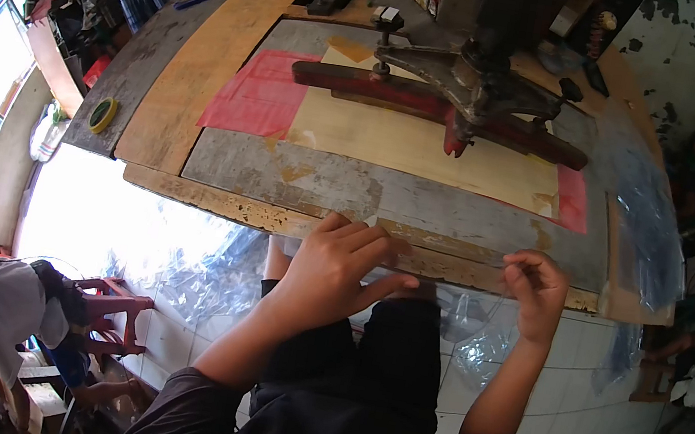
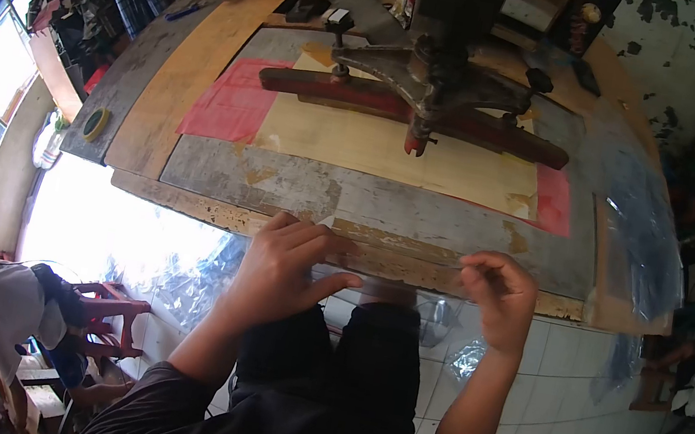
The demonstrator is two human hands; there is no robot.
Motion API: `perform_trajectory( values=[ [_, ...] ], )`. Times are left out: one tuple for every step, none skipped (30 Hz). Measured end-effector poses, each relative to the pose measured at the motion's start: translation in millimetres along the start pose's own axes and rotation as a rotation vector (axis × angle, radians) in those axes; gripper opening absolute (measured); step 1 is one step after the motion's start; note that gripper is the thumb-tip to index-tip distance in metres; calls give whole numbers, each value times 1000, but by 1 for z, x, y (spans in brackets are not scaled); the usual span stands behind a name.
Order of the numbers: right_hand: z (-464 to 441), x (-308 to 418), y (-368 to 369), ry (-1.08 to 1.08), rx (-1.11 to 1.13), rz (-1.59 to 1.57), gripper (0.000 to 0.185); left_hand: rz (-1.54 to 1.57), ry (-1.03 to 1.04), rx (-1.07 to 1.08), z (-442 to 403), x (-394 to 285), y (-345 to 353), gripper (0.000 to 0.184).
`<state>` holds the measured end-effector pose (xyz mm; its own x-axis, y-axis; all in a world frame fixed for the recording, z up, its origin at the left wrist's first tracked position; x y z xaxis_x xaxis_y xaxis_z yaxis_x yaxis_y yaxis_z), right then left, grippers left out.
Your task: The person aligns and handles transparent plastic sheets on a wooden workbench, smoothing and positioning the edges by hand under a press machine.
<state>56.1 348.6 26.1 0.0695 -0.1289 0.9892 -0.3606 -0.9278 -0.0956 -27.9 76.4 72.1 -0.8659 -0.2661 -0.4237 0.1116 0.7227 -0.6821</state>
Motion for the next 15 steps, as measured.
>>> perform_trajectory(
  values=[
    [6, 7, 10, 48, 33, -32, 13, 22, 40, -4, 0, -7, 1, 20],
    [12, 14, 19, 96, 67, -64, 13, 25, 41, -6, 0, -11, 1, 20],
    [17, 22, 24, 96, 65, -60, 13, 44, 42, -19, -1, -15, -1, 18],
    [21, 32, 28, 67, 63, -36, 15, 64, 44, -31, -1, -19, -4, 16],
    [25, 42, 31, 37, 59, -12, 16, 67, 46, -31, -1, -23, -7, 16],
    [28, 48, 33, 36, 56, -11, 16, 81, 31, -34, -1, -24, -12, 14],
    [31, 56, 35, 15, 64, -5, 18, 95, 16, -37, 0, -25, -16, 13],
    [34, 64, 37, -7, 73, 0, 20, 97, 20, -37, 0, -27, -20, 13],
    [36, 71, 38, -9, 70, 3, 20, 116, -19, -39, 1, -25, -23, 10],
    [38, 77, 41, -7, 94, 18, 21, 134, -57, -42, 2, -24, -25, 8],
    [40, 82, 45, -5, 118, 33, 22, 135, -55, -45, 3, -25, -28, 8],
    [41, 85, 46, -7, 118, 35, 22, 125, -72, -42, 4, -24, -31, 7],
    [42, 87, 47, 1, 121, 28, 24, 114, -90, -40, 5, -23, -33, 6],
    [43, 88, 48, 9, 125, 21, 26, 114, -90, -42, 7, -23, -35, 6],
    [44, 90, 48, 7, 127, 22, 26, 131, -133, -26, 9, -21, -35, 7]
  ],
)
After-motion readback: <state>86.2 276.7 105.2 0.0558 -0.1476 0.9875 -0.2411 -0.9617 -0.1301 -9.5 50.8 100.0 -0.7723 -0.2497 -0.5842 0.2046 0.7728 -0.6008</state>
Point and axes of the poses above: each hand's wrist, its own z-axis away from the middle knuckle, its own y-axis out of the palm, x = y × z, the point moved 8 cm from there along -z, towards the middle knuckle, and after that the axes turned 7 degrees about y, right-handed, at the moved point
